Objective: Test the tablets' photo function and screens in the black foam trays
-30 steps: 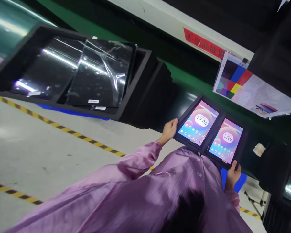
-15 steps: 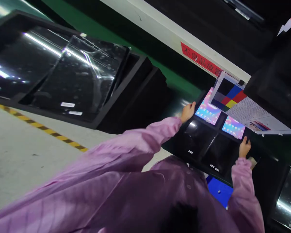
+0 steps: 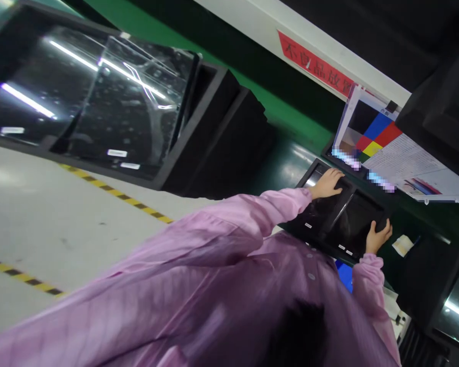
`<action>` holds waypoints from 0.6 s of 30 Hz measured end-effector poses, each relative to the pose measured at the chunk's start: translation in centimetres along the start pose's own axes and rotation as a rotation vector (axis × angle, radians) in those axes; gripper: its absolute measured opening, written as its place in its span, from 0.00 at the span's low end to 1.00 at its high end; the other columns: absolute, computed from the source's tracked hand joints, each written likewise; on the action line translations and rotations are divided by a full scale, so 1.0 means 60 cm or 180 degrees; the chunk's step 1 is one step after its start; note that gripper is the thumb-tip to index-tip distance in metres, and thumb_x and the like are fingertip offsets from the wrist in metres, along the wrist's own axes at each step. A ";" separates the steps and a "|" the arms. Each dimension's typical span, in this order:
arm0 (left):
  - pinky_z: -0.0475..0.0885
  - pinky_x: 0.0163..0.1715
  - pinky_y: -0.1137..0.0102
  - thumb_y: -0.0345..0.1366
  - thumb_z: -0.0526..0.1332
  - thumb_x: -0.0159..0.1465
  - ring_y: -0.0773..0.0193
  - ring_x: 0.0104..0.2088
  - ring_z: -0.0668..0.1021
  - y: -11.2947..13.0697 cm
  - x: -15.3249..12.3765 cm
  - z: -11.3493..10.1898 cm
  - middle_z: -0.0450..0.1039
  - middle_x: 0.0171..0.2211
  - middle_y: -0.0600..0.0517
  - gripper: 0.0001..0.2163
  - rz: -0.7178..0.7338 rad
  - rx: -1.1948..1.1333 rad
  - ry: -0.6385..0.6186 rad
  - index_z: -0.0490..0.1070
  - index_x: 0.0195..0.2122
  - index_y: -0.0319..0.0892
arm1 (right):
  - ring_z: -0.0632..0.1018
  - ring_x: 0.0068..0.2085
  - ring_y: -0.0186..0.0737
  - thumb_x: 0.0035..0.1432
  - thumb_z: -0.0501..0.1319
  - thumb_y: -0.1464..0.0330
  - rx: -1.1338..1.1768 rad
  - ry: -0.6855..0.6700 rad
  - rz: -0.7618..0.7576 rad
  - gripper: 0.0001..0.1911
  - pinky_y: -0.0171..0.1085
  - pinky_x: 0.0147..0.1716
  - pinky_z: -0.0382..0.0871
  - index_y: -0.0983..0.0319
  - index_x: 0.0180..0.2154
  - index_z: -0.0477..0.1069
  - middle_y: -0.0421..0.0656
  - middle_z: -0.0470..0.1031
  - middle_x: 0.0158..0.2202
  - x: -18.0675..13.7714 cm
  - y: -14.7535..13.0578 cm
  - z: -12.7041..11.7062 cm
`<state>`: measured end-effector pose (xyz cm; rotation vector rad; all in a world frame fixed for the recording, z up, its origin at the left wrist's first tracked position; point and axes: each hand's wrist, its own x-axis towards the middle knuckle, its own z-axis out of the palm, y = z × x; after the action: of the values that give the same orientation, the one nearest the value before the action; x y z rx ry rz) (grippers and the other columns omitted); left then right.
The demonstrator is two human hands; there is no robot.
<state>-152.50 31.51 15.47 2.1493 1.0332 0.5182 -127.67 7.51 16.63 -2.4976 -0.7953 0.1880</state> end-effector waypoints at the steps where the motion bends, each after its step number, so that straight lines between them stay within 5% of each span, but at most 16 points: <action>1: 0.60 0.73 0.47 0.41 0.72 0.61 0.41 0.67 0.70 0.010 -0.010 0.017 0.72 0.63 0.36 0.31 0.0058 0.0086 -0.0043 0.70 0.64 0.35 | 0.65 0.72 0.69 0.65 0.59 0.48 -0.0021 -0.0035 0.0023 0.42 0.65 0.70 0.61 0.67 0.70 0.63 0.68 0.61 0.70 -0.017 0.009 0.002; 5: 0.51 0.76 0.42 0.43 0.72 0.60 0.37 0.71 0.66 0.038 -0.011 0.057 0.67 0.67 0.32 0.37 -0.0088 0.0390 -0.0104 0.65 0.68 0.33 | 0.62 0.74 0.67 0.64 0.58 0.47 -0.0014 -0.0127 0.0014 0.47 0.60 0.72 0.60 0.70 0.73 0.58 0.68 0.59 0.71 -0.030 0.015 0.007; 10: 0.47 0.77 0.43 0.40 0.70 0.60 0.33 0.74 0.62 0.077 -0.007 0.054 0.62 0.70 0.26 0.38 -0.0507 0.0779 -0.0192 0.63 0.69 0.28 | 0.63 0.75 0.63 0.66 0.53 0.47 0.0010 -0.0510 -0.0097 0.40 0.56 0.74 0.57 0.63 0.70 0.67 0.62 0.58 0.73 -0.011 -0.001 -0.002; 15: 0.54 0.75 0.49 0.42 0.72 0.57 0.38 0.65 0.73 0.107 -0.052 0.038 0.73 0.62 0.32 0.36 -0.0668 0.1265 -0.0159 0.69 0.65 0.32 | 0.59 0.76 0.72 0.61 0.52 0.42 -0.0079 -0.0727 -0.0289 0.49 0.62 0.75 0.55 0.67 0.72 0.65 0.69 0.61 0.70 -0.025 0.023 0.002; 18: 0.50 0.76 0.46 0.47 0.68 0.61 0.37 0.67 0.71 0.094 -0.075 0.047 0.72 0.62 0.30 0.36 -0.0764 0.1482 -0.0210 0.67 0.66 0.28 | 0.59 0.77 0.69 0.56 0.49 0.37 -0.0220 -0.0820 -0.0183 0.49 0.68 0.70 0.61 0.45 0.75 0.58 0.60 0.60 0.71 -0.023 0.054 0.040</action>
<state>-150.59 24.24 17.38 2.3677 1.4616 0.0941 -127.84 5.46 12.86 -2.5433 -0.9903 0.4769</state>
